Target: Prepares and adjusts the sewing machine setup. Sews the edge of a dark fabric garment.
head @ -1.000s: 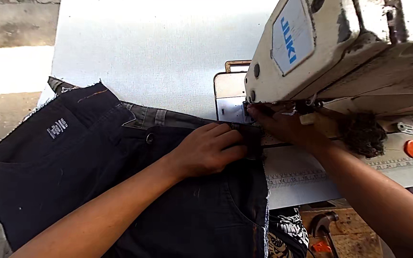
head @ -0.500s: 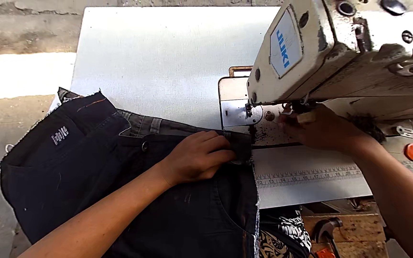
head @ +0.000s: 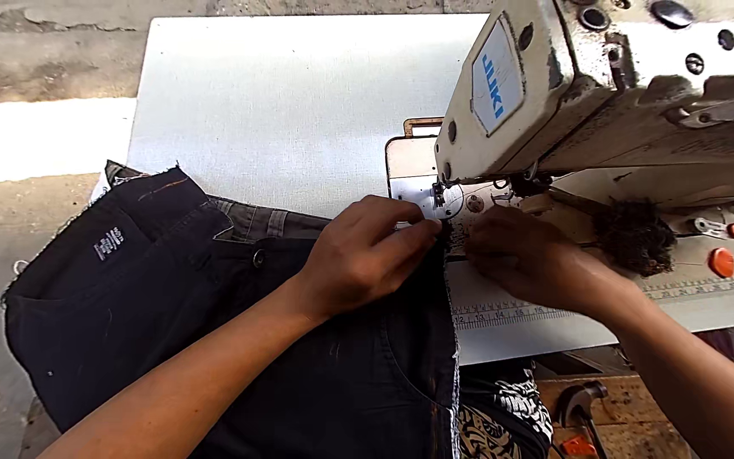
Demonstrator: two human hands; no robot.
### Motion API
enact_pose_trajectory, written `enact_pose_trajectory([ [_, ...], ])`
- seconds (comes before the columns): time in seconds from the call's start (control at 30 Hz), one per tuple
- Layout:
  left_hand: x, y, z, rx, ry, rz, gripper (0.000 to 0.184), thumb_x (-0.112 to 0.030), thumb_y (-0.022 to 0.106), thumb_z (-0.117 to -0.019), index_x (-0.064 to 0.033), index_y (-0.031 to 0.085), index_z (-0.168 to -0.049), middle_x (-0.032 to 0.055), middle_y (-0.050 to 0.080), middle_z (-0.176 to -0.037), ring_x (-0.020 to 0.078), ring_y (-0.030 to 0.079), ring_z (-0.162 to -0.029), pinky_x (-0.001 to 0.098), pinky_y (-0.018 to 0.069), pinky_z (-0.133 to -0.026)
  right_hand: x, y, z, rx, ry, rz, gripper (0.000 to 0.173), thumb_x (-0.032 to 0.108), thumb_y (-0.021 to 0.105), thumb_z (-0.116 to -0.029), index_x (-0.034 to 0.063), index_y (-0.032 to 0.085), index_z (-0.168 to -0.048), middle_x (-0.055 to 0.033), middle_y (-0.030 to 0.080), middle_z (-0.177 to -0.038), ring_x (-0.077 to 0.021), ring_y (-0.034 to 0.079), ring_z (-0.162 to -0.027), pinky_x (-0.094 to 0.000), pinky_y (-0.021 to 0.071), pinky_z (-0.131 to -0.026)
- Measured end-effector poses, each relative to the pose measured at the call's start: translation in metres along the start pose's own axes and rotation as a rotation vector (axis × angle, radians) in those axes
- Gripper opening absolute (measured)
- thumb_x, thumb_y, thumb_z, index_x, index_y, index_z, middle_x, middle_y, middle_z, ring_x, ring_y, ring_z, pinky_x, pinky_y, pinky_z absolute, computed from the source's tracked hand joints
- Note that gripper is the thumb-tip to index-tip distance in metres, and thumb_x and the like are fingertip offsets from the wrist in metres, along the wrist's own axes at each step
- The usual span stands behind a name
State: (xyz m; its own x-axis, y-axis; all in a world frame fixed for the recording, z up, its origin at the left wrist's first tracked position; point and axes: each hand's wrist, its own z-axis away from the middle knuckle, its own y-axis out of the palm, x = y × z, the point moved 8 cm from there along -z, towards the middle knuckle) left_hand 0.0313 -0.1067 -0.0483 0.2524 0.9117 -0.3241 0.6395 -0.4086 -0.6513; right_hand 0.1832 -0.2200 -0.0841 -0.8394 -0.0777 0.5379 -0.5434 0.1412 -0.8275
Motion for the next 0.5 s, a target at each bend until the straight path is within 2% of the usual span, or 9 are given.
enact_pose_trajectory([
  [0.07, -0.018, 0.004, -0.008, 0.067, 0.241, -0.189, 0.022, -0.01, 0.061, -0.1017, -0.0118, 0.072, -0.12, 0.0093, 0.071, -0.117, 0.0228, 0.066, -0.107, 0.0369, 0.0514, -0.092, 0.016, 0.005, 0.016, -0.064, -0.064, -0.029, 0.018, 0.022, 0.06, -0.0983, 0.0132, 0.076, -0.097, -0.0033, 0.069, -0.101, -0.0131, 0.063, -0.099, -0.0293, 0.0527, -0.085],
  [0.1, -0.023, 0.012, -0.011, 0.13, 0.318, -0.269, 0.025, -0.009, 0.057, -0.1031, -0.0145, 0.072, -0.123, 0.0064, 0.071, -0.126, 0.0227, 0.066, -0.11, 0.0389, 0.0507, -0.091, 0.022, 0.009, 0.025, -0.079, -0.085, -0.024, 0.017, 0.022, 0.06, -0.0993, 0.0129, 0.075, -0.098, -0.0057, 0.07, -0.105, -0.0156, 0.065, -0.102, -0.031, 0.0532, -0.087],
  [0.13, -0.024, 0.021, -0.013, 0.184, 0.365, -0.307, 0.025, -0.008, 0.055, -0.1034, -0.0146, 0.073, -0.121, 0.0045, 0.071, -0.13, 0.0224, 0.066, -0.111, 0.0397, 0.0496, -0.089, 0.027, 0.013, 0.033, -0.092, -0.107, -0.002, 0.016, 0.022, 0.06, -0.0991, 0.0135, 0.073, -0.099, -0.0071, 0.071, -0.106, -0.0184, 0.065, -0.102, -0.0332, 0.0531, -0.088],
  [0.2, -0.025, 0.033, -0.016, 0.25, 0.403, -0.295, 0.022, -0.007, 0.053, -0.1027, -0.0118, 0.074, -0.107, 0.0039, 0.074, -0.117, 0.0216, 0.067, -0.106, 0.0397, 0.0489, -0.085, 0.033, 0.014, 0.047, -0.11, -0.134, 0.017, 0.014, 0.022, 0.059, -0.0984, 0.0149, 0.071, -0.097, -0.006, 0.071, -0.107, -0.0201, 0.064, -0.1, -0.0347, 0.051, -0.085],
  [0.27, -0.027, 0.034, -0.016, 0.265, 0.371, -0.233, 0.018, -0.007, 0.054, -0.1025, -0.01, 0.072, -0.101, 0.0048, 0.073, -0.099, 0.0214, 0.066, -0.099, 0.0379, 0.0481, -0.084, 0.035, 0.008, 0.061, -0.138, -0.141, -0.037, 0.013, 0.02, 0.058, -0.0979, 0.0144, 0.07, -0.096, -0.0037, 0.071, -0.107, -0.0181, 0.063, -0.1, -0.0314, 0.0487, -0.085],
  [0.3, -0.029, 0.032, -0.014, 0.259, 0.351, -0.215, 0.016, -0.007, 0.055, -0.102, -0.0098, 0.071, -0.101, 0.0054, 0.073, -0.095, 0.0218, 0.067, -0.098, 0.0373, 0.0493, -0.085, 0.034, 0.005, 0.068, -0.156, -0.14, -0.095, 0.013, 0.018, 0.058, -0.0981, 0.0132, 0.07, -0.097, -0.0036, 0.072, -0.106, -0.0165, 0.062, -0.1, -0.0288, 0.0477, -0.086],
  [0.37, -0.031, 0.027, -0.008, 0.218, 0.308, -0.173, 0.014, -0.008, 0.057, -0.1015, -0.0093, 0.071, -0.101, 0.0068, 0.073, -0.093, 0.0226, 0.068, -0.098, 0.0369, 0.0508, -0.088, 0.029, 0.001, 0.074, -0.172, -0.105, -0.21, 0.014, 0.017, 0.057, -0.0988, 0.0097, 0.069, -0.099, -0.0048, 0.072, -0.106, -0.0132, 0.062, -0.104, -0.0255, 0.0482, -0.091],
  [0.43, -0.035, 0.02, -0.001, 0.135, 0.259, -0.122, 0.011, -0.009, 0.059, -0.1015, -0.0088, 0.07, -0.103, 0.0074, 0.072, -0.095, 0.022, 0.067, -0.099, 0.0357, 0.0507, -0.093, 0.016, 0.0, 0.067, -0.246, -0.006, -0.299, 0.02, 0.02, 0.059, -0.0998, 0.0047, 0.071, -0.103, -0.0065, 0.072, -0.105, -0.0098, 0.066, -0.103, -0.0258, 0.054, -0.092],
  [0.5, -0.045, 0.017, 0.009, 0.073, 0.215, -0.072, 0.008, -0.011, 0.059, -0.1031, -0.0099, 0.066, -0.107, 0.0063, 0.07, -0.099, 0.0197, 0.065, -0.1, 0.0332, 0.0499, -0.096, 0.005, 0.002, 0.044, -0.319, 0.147, -0.385, 0.034, 0.028, 0.063, -0.099, 0.0002, 0.069, -0.117, -0.0088, 0.072, -0.11, -0.0094, 0.068, -0.102, -0.028, 0.0582, -0.09],
])
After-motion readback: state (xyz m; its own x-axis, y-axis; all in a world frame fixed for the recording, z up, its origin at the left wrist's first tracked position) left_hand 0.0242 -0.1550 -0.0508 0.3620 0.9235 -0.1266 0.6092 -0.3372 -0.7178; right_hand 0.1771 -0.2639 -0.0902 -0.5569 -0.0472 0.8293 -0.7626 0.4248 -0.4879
